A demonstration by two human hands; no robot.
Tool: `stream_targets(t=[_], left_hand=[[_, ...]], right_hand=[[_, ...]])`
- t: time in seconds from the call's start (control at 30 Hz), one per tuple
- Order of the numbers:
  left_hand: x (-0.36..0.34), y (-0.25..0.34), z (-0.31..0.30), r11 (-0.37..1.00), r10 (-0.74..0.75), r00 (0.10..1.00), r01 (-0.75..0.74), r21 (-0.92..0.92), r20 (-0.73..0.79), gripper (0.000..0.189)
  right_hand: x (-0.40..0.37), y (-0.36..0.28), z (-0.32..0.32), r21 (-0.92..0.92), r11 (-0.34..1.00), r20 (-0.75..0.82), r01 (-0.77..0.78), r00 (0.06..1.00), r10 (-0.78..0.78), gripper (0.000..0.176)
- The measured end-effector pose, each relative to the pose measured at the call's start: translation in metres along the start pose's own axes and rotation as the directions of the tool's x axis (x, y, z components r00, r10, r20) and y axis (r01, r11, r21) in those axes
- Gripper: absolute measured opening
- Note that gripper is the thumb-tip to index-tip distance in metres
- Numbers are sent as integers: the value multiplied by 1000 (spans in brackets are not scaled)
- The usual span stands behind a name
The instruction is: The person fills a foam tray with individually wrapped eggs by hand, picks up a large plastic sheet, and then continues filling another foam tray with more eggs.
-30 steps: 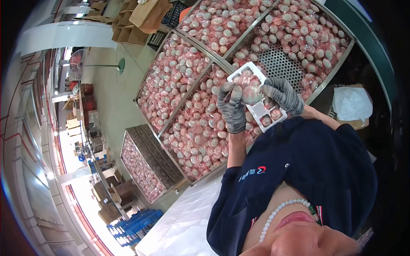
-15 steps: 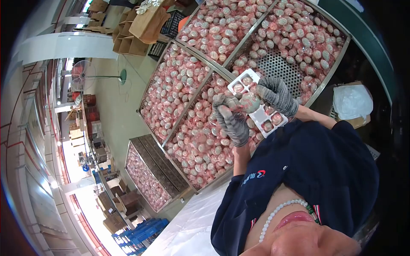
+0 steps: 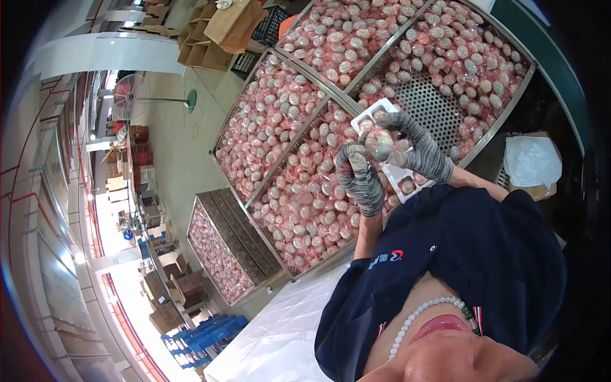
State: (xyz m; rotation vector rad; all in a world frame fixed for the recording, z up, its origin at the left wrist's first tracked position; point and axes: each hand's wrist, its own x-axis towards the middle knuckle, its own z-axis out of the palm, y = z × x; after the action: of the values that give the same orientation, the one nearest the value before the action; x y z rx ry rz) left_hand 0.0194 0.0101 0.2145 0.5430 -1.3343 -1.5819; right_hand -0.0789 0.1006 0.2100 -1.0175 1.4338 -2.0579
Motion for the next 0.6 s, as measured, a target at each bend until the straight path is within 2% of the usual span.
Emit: stream_targets(t=[0.07,0.1,0.13,0.2,0.27,0.3,0.37,0.5,0.6], left_hand=[[0,3,0,1000,-17,998,17,0,55,17],[0,1,1,999,49,996,-50,20,73,20],[0,0,1,992,112,989,-116,40,93,22],[0,2,-6,996,74,991,-78,31,113,23],[2,5,-10,945,213,954,-256,205,210,22],[2,8,-10,945,214,955,-256,205,206,22],[2,14,-9,886,280,915,-363,288,291,20],[-1,16,-10,872,279,914,-370,322,295,17],[-4,13,-8,903,221,946,-291,317,239,14]], right_hand=[[-3,-2,7,97,987,88,-131,988,123,58],[-8,8,9,203,956,118,-214,974,193,62],[-9,9,9,202,955,120,-216,974,194,62],[-10,10,10,310,904,168,-295,953,254,62],[-5,5,10,383,876,222,-295,949,222,63],[-3,3,10,453,841,273,-296,944,186,63],[-2,4,9,450,842,284,-296,942,179,64],[-2,7,7,460,833,312,-309,934,174,63],[2,4,3,427,851,342,-306,926,162,62]])
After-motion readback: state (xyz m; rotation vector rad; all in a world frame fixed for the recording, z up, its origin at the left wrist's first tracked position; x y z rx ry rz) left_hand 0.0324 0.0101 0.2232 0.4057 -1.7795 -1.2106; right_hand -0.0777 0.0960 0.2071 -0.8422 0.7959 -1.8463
